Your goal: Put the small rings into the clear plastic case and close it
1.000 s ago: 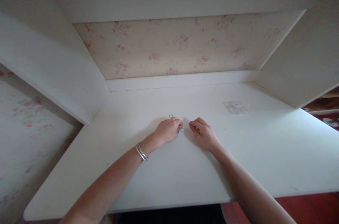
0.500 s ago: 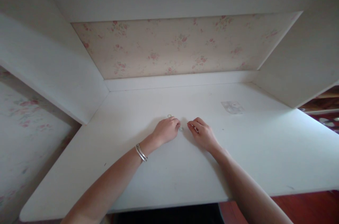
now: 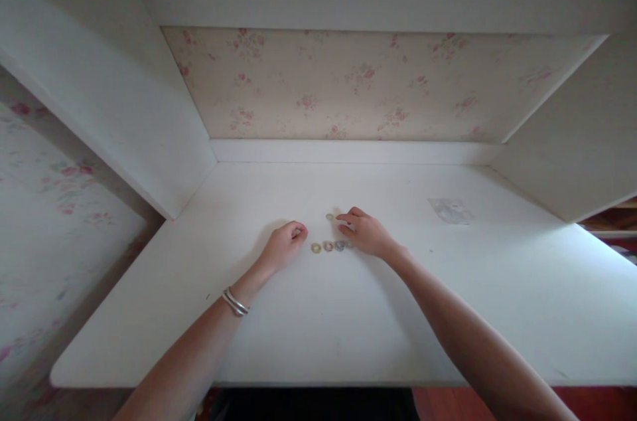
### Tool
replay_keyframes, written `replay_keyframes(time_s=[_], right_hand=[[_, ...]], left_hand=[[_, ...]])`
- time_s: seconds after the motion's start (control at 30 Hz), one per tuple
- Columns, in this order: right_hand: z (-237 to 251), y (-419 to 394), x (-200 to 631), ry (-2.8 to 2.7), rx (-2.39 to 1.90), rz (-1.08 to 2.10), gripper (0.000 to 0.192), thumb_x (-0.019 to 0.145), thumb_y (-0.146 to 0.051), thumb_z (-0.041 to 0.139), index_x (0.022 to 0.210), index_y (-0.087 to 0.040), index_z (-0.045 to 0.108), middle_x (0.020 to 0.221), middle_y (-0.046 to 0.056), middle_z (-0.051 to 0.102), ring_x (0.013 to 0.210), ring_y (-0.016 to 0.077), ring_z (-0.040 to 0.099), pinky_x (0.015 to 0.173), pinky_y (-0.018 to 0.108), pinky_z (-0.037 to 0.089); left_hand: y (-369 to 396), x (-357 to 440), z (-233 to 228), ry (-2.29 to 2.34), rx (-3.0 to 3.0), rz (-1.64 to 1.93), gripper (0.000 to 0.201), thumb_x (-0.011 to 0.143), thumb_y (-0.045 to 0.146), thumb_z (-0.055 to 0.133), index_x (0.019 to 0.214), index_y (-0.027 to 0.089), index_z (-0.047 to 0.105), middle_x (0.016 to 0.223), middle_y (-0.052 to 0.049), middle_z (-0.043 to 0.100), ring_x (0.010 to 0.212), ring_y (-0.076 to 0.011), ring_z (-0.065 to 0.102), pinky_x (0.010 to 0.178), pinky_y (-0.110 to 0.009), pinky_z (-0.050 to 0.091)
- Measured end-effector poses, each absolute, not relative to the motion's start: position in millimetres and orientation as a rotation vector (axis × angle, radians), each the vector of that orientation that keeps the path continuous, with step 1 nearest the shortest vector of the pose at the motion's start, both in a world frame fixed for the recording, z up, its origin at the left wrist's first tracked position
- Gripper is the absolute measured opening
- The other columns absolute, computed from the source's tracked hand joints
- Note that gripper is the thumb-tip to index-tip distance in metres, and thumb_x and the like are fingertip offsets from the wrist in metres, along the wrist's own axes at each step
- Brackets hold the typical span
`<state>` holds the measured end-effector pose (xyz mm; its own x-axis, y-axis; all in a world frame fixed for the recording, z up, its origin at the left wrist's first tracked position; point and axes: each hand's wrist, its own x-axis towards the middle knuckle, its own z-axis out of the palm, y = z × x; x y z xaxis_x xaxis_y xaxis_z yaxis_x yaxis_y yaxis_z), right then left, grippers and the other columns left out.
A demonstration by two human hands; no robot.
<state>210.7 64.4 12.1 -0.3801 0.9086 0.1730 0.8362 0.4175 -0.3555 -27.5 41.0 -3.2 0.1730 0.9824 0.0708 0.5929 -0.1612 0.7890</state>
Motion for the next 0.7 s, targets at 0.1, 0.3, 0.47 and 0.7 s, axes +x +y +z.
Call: replay_keyframes(time_s=[0.1, 0.3, 0.47, 0.7], right_hand=[[12.0, 81.4, 200.1, -2.412, -1.53, 0.24, 0.027, 0.087, -0.03, 0.048, 0.108, -0.031, 0.064, 0.098, 0.003, 0.059, 0.074, 0.0127, 0.057, 0.066, 0.024, 0.039], [5.5, 93.6, 188.6, -2.43, -1.521, 0.169, 0.024, 0.089, -0.03, 0.046, 0.091, -0.027, 0.069, 0.098, 0.003, 0.059, 0.075, 0.0122, 0.056, 0.064, 0.023, 0.038], [-1.3, 89.1, 190.9, -2.376, -1.461, 0.132, 0.026, 0.092, -0.03, 0.042, 0.092, -0.027, 0.068, 0.096, 0.002, 0.06, 0.075, 0.0119, 0.056, 0.065, 0.023, 0.039], [-7.8, 82.8, 206.7, -2.194, -1.367, 0.191, 0.028, 0.091, -0.031, 0.042, 0.094, -0.024, 0.069, 0.092, 0.005, 0.06, 0.074, 0.0128, 0.057, 0.069, 0.025, 0.043]], left_hand=[[41.9, -27.7, -2.0, 1.471, 1.825, 0.817, 0.024, 0.084, 0.034, 0.046, 0.087, 0.017, 0.063, 0.074, 0.0, 0.065, 0.066, -0.0131, 0.058, 0.062, -0.023, 0.042], [41.1, -29.1, 0.1, 1.444, 1.831, 0.805, 0.025, 0.083, 0.034, 0.047, 0.088, 0.017, 0.064, 0.08, -0.002, 0.068, 0.072, -0.0146, 0.061, 0.066, -0.024, 0.044], [40.8, -29.8, -0.8, 1.403, 1.801, 0.808, 0.022, 0.083, 0.03, 0.048, 0.089, 0.017, 0.064, 0.087, -0.003, 0.069, 0.079, -0.0153, 0.063, 0.074, -0.025, 0.046], [41.2, -30.3, -0.1, 1.435, 1.799, 0.788, 0.023, 0.082, 0.029, 0.048, 0.09, 0.018, 0.066, 0.09, -0.003, 0.07, 0.082, -0.016, 0.063, 0.076, -0.026, 0.046]])
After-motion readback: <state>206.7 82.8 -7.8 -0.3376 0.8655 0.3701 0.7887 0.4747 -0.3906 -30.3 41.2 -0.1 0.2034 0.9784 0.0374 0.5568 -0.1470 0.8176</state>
